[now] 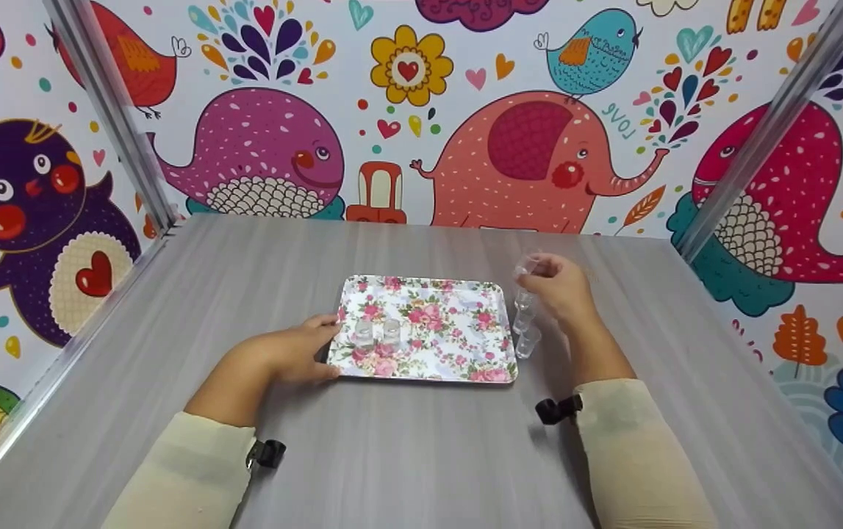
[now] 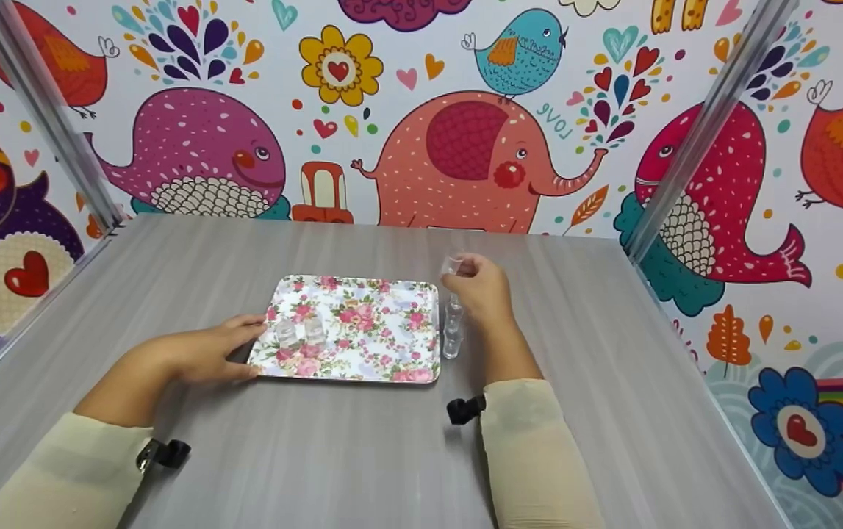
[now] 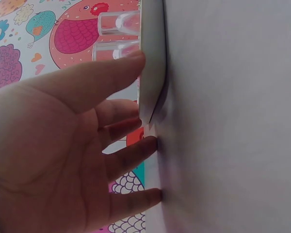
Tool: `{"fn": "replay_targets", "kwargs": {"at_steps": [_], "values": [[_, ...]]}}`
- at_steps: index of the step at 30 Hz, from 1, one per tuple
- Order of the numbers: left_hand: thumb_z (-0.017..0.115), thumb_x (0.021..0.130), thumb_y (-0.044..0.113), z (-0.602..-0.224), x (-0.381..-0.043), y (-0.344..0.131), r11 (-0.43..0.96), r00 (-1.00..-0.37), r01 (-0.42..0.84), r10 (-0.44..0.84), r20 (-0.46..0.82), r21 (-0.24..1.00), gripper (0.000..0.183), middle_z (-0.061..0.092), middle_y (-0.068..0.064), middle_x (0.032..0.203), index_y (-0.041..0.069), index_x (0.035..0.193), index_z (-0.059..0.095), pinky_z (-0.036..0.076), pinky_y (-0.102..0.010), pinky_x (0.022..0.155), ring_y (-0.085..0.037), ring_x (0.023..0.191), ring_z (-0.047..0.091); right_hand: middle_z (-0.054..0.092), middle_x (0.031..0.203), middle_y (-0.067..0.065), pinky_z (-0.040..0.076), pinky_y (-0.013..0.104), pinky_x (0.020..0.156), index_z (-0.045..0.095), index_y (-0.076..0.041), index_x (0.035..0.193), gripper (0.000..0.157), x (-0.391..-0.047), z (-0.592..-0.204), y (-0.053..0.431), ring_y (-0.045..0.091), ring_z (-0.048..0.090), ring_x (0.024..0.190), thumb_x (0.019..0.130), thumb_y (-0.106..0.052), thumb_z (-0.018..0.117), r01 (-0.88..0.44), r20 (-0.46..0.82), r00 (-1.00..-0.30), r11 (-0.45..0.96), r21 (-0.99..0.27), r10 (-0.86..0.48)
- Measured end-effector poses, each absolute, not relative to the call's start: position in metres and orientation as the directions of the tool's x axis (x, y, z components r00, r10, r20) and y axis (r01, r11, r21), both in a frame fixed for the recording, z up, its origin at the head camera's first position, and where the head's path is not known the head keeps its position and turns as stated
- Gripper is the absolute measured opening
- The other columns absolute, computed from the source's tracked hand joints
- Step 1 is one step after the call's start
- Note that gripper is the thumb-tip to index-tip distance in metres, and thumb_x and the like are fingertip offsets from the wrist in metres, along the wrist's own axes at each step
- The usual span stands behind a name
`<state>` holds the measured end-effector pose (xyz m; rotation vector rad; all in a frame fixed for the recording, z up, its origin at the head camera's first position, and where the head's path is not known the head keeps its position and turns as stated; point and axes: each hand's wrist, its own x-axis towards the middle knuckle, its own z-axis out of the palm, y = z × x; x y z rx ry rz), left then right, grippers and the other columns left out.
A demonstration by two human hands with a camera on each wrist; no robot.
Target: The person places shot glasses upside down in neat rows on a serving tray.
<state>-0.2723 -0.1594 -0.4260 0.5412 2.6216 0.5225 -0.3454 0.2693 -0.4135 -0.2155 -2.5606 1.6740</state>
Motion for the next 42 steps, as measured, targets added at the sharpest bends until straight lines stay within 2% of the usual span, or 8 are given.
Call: {"fn": "replay_targets", "kwargs": {"at_steps": [3, 9, 14, 23, 35, 42], "values": [[0.071, 0.103, 0.034, -0.426, -0.272, -0.160, 0.851, -0.841, 0.297, 0.448, -0.305, 0.432, 0.081, 0.022, -0.016, 0.178, 0.006, 0.168, 0.033, 0.030, -0.062, 0.131, -0.045, 0.161, 0.031, 0.069, 0.128, 0.013, 0.058, 0.041, 0.110, 0.067, -0.010, 0.135, 0.043, -0.343, -0.411, 0.255, 0.028, 0.066, 0.121, 0.096, -0.021, 0.080, 0.039, 0.007, -0.993, 0.385, -0.922, 0.118], [0.071, 0.103, 0.035, -0.426, -0.272, -0.161, 0.855, -0.843, 0.291, 0.441, -0.309, 0.429, 0.081, 0.022, -0.015, 0.178, 0.007, 0.169, 0.032, 0.029, -0.062, 0.131, -0.045, 0.162, 0.030, 0.072, 0.127, 0.009, 0.060, 0.040, 0.106, 0.069, -0.016, 0.133, 0.043, -0.330, -0.410, 0.225, 0.026, 0.068, 0.118, 0.094, -0.027, 0.084, -0.013, 0.019, -1.000, 0.392, -0.920, 0.010], [0.071, 0.103, 0.035, -0.427, -0.272, -0.161, 0.854, -0.841, 0.294, 0.444, -0.308, 0.428, 0.081, 0.021, -0.016, 0.178, 0.005, 0.168, 0.033, 0.029, -0.061, 0.131, -0.045, 0.162, 0.029, 0.076, 0.123, 0.007, 0.061, 0.045, 0.104, 0.072, -0.017, 0.126, 0.036, -0.318, -0.408, 0.203, 0.025, 0.071, 0.113, 0.093, -0.023, 0.085, -0.051, 0.022, -0.996, 0.364, -0.930, -0.084], [0.071, 0.103, 0.035, -0.427, -0.273, -0.160, 0.856, -0.840, 0.301, 0.447, -0.309, 0.420, 0.081, 0.022, -0.016, 0.178, 0.004, 0.168, 0.033, 0.029, -0.061, 0.131, -0.045, 0.162, 0.030, 0.078, 0.114, 0.009, 0.064, 0.030, 0.090, 0.074, -0.011, 0.127, 0.036, -0.306, -0.410, 0.180, 0.021, 0.073, 0.101, 0.092, -0.014, 0.085, -0.153, 0.088, -0.968, 0.276, -0.949, -0.234], [0.070, 0.104, 0.034, -0.426, -0.273, -0.160, 0.851, -0.837, 0.282, 0.444, -0.319, 0.444, 0.081, 0.020, -0.016, 0.178, 0.003, 0.168, 0.032, 0.028, -0.062, 0.131, -0.046, 0.163, 0.027, 0.072, 0.104, 0.005, 0.059, 0.022, 0.077, 0.078, -0.015, 0.128, 0.034, -0.302, -0.411, 0.173, 0.018, 0.062, 0.090, 0.095, -0.022, 0.083, -0.250, 0.166, -0.944, 0.294, -0.923, -0.284], [0.070, 0.103, 0.033, -0.425, -0.271, -0.158, 0.846, -0.836, 0.284, 0.449, -0.316, 0.452, 0.081, 0.019, -0.016, 0.178, 0.003, 0.168, 0.031, 0.027, -0.061, 0.132, -0.046, 0.163, 0.026, 0.075, 0.107, 0.005, 0.062, 0.030, 0.082, 0.078, -0.017, 0.127, 0.031, -0.301, -0.413, 0.171, 0.020, 0.068, 0.094, 0.100, -0.032, 0.078, -0.265, 0.178, -0.940, 0.293, -0.919, -0.290]]}}
